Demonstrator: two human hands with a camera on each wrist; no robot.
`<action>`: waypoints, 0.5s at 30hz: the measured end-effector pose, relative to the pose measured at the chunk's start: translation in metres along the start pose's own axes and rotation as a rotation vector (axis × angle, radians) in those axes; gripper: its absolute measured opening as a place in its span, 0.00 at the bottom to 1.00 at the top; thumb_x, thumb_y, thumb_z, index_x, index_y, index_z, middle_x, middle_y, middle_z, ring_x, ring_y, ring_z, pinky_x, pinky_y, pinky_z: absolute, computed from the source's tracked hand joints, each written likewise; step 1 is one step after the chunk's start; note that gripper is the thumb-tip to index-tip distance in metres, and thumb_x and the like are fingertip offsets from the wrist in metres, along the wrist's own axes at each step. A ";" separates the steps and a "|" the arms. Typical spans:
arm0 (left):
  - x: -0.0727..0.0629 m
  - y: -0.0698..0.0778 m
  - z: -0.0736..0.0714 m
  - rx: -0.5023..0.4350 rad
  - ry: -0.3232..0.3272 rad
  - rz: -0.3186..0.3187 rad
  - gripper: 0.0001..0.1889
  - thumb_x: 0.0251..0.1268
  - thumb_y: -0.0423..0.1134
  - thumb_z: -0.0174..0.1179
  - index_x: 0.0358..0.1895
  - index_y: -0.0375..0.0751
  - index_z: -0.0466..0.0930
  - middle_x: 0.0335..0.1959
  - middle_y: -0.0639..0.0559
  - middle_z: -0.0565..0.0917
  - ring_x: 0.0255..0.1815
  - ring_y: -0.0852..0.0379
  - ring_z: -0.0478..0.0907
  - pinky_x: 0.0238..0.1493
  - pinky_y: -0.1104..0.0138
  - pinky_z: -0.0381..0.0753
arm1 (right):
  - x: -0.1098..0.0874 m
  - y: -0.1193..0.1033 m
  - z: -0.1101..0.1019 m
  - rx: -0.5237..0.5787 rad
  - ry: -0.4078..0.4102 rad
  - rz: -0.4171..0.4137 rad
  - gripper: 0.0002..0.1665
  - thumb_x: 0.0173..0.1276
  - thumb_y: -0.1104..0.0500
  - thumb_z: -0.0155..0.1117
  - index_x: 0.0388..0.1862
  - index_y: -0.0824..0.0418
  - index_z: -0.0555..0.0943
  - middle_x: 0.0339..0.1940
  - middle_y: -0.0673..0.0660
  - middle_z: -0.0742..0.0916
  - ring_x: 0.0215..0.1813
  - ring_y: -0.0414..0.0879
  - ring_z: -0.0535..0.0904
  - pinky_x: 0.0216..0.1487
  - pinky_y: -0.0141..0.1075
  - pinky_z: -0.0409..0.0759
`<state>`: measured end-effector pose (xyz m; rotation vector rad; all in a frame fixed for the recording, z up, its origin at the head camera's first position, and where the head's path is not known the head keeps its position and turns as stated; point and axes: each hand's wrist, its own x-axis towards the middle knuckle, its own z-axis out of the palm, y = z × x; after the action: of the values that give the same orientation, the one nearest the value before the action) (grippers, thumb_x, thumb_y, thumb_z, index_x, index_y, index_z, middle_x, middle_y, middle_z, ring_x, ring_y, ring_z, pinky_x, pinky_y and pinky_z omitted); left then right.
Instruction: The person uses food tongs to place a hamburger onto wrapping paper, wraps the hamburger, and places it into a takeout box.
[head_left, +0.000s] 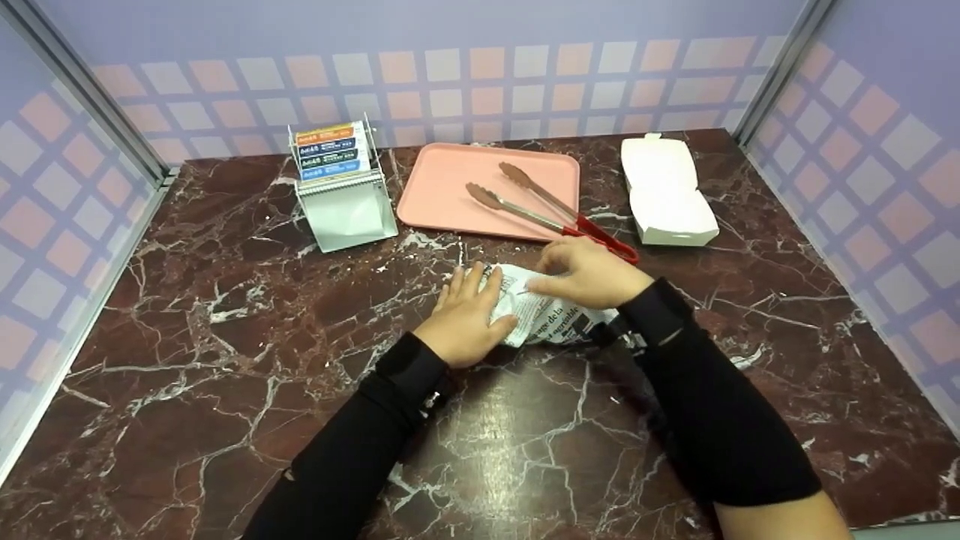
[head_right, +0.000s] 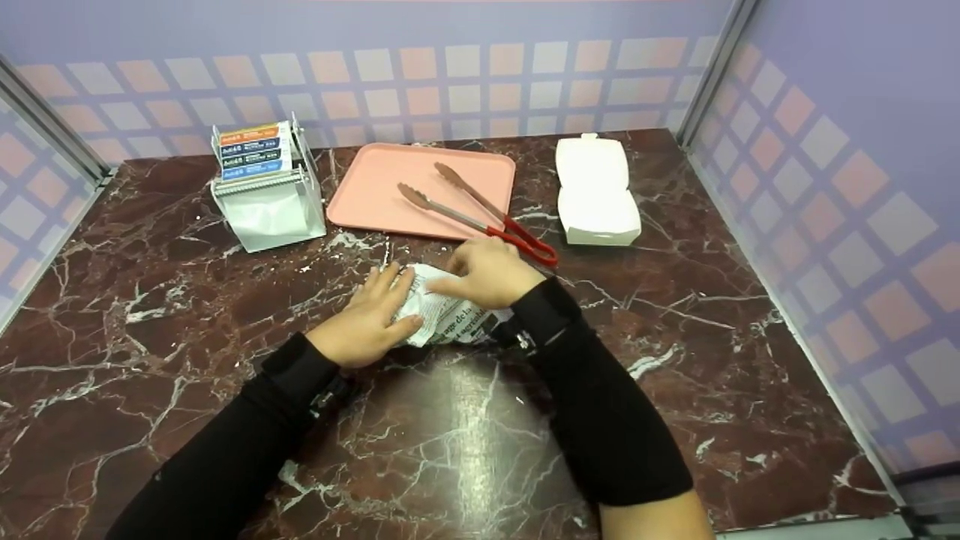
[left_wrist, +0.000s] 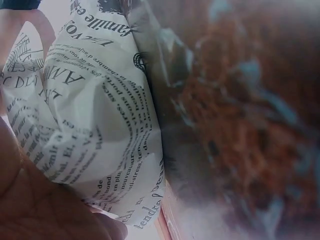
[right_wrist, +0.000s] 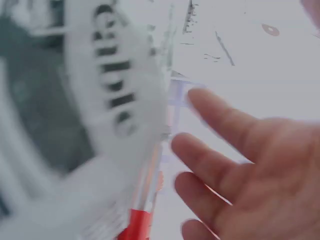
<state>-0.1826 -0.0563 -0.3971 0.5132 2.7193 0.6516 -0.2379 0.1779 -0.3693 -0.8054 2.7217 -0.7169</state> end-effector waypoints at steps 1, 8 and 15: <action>0.000 0.000 0.000 0.003 0.000 -0.002 0.45 0.81 0.63 0.45 0.87 0.45 0.36 0.88 0.37 0.35 0.88 0.33 0.28 0.87 0.42 0.33 | 0.001 0.002 0.001 0.012 0.028 0.003 0.22 0.71 0.42 0.70 0.46 0.61 0.88 0.53 0.59 0.89 0.52 0.55 0.84 0.57 0.50 0.83; 0.002 0.003 -0.001 0.038 -0.005 -0.012 0.47 0.79 0.65 0.48 0.88 0.47 0.39 0.89 0.39 0.39 0.88 0.32 0.30 0.87 0.41 0.35 | 0.003 0.010 0.009 0.046 0.034 0.096 0.16 0.74 0.50 0.68 0.27 0.56 0.85 0.29 0.49 0.83 0.28 0.41 0.75 0.33 0.35 0.74; 0.008 0.000 -0.008 0.095 -0.005 0.003 0.52 0.69 0.70 0.58 0.87 0.49 0.48 0.87 0.36 0.50 0.87 0.32 0.43 0.86 0.39 0.40 | 0.006 0.012 0.011 0.000 0.005 0.109 0.15 0.73 0.49 0.68 0.27 0.55 0.86 0.26 0.47 0.83 0.28 0.43 0.75 0.34 0.37 0.73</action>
<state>-0.1927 -0.0557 -0.3918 0.5405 2.7555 0.5223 -0.2445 0.1795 -0.3856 -0.6501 2.7448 -0.6962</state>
